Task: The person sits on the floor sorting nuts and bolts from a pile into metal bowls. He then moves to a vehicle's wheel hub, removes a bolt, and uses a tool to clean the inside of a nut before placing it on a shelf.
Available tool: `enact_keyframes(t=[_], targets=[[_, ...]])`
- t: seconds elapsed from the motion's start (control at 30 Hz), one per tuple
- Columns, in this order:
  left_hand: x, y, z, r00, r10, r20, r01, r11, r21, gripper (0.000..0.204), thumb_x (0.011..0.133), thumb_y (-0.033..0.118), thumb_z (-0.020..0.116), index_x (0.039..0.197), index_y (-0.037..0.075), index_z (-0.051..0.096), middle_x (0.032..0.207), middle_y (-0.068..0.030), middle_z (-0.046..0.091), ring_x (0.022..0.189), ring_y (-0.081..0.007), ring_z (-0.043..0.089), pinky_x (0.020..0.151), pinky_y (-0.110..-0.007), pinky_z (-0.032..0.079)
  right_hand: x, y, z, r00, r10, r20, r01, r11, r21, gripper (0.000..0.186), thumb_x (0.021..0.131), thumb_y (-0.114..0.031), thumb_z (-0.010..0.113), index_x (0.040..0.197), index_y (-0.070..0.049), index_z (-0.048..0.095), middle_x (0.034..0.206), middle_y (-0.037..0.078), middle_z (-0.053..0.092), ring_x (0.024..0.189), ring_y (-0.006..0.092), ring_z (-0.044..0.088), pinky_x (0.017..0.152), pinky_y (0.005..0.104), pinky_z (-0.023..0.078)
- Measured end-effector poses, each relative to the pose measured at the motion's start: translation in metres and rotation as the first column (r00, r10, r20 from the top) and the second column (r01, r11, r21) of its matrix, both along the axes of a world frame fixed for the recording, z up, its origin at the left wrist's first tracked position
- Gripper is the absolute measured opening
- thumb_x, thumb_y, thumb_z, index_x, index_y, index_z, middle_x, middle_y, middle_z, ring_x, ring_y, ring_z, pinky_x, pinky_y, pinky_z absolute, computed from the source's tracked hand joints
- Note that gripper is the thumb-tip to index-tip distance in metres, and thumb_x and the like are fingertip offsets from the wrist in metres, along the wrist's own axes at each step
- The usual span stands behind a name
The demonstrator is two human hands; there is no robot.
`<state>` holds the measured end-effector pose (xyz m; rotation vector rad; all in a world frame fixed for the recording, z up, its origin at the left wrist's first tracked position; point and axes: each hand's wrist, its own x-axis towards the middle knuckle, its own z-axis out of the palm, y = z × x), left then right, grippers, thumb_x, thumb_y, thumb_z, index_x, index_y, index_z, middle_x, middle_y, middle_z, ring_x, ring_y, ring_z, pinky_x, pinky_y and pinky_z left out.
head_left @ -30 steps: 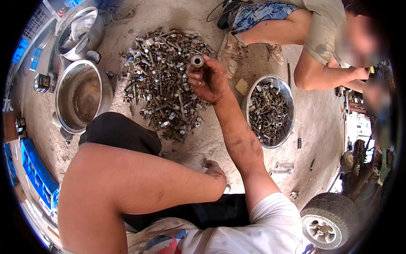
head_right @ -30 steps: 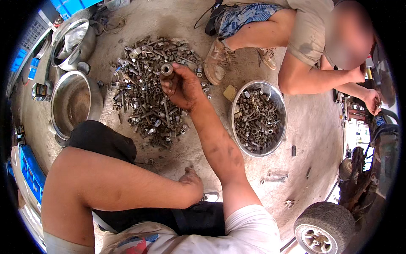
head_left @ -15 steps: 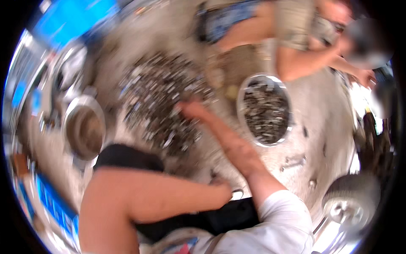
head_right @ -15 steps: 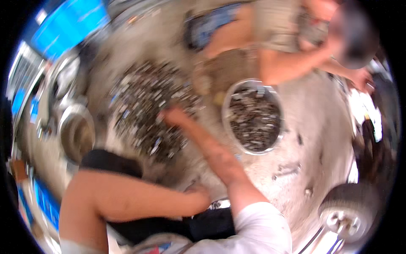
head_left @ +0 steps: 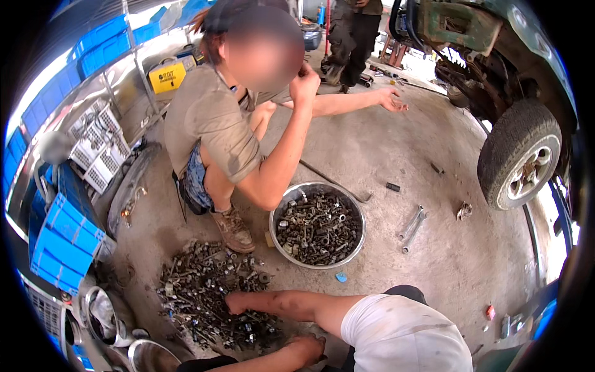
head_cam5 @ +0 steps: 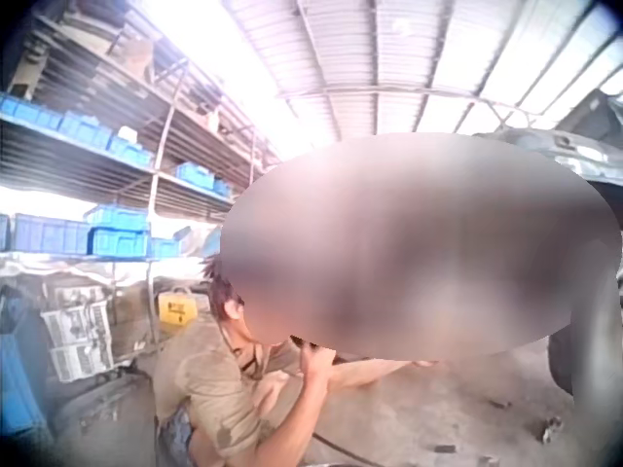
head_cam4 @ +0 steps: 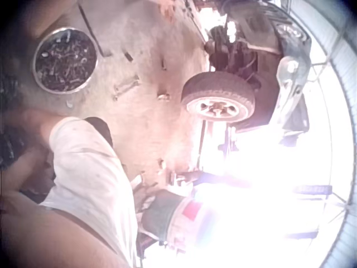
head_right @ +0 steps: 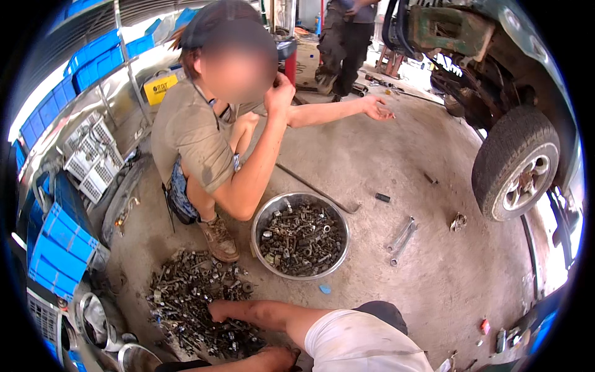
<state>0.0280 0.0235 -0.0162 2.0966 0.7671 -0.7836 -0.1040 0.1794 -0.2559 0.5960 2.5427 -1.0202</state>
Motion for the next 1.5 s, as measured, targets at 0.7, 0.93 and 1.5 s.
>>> enact_keyframes(t=[0.7, 0.93, 1.5], targets=[[0.01, 0.008, 0.01, 0.992, -0.065, -0.106, 0.049, 0.988, -0.146, 0.07, 0.091, 0.05, 0.045, 0.135, -0.002, 0.031, 0.123, -0.0264, 0.054, 0.108, -0.0428, 0.056, 0.093, -0.054, 0.042, 0.016, -0.024, 0.015, 0.97, -0.014, -0.243, 0.028, 0.998, 0.053, 0.027, 0.065, -0.024, 0.067, 0.075, 0.002, 0.068, 0.084, 0.02, 0.066, 0.079, 0.0384, 0.062, 0.069, 0.0471, 0.05], [0.0, -0.003, -0.038, 0.998, -0.035, -0.044, 0.036, 0.999, 0.03, 0.071, 0.089, 0.05, 0.048, 0.134, -0.004, 0.035, 0.119, -0.0248, 0.057, 0.107, -0.0391, 0.058, 0.089, -0.048, 0.046, 0.017, -0.018, 0.01, 0.981, 0.058, -0.186, -0.063, 0.998, -0.019, 0.026, 0.069, -0.02, 0.068, 0.073, 0.004, 0.063, 0.08, 0.022, 0.064, 0.078, 0.0407, 0.061, 0.068, 0.0487, 0.05], [0.007, -0.006, -0.003, 0.999, -0.029, 0.021, 0.028, 0.999, 0.039, 0.04, 0.085, 0.028, 0.054, 0.116, 0.004, 0.058, 0.111, -0.0192, 0.063, 0.095, -0.0323, 0.064, 0.079, -0.047, 0.051, 0.031, -0.029, -0.026, 0.899, -0.089, -0.43, 0.102, 0.995, 0.006, 0.028, 0.065, -0.029, 0.061, 0.071, -0.002, 0.068, 0.069, 0.024, 0.061, 0.059, 0.0382, 0.059, 0.055, 0.0469, 0.047]])
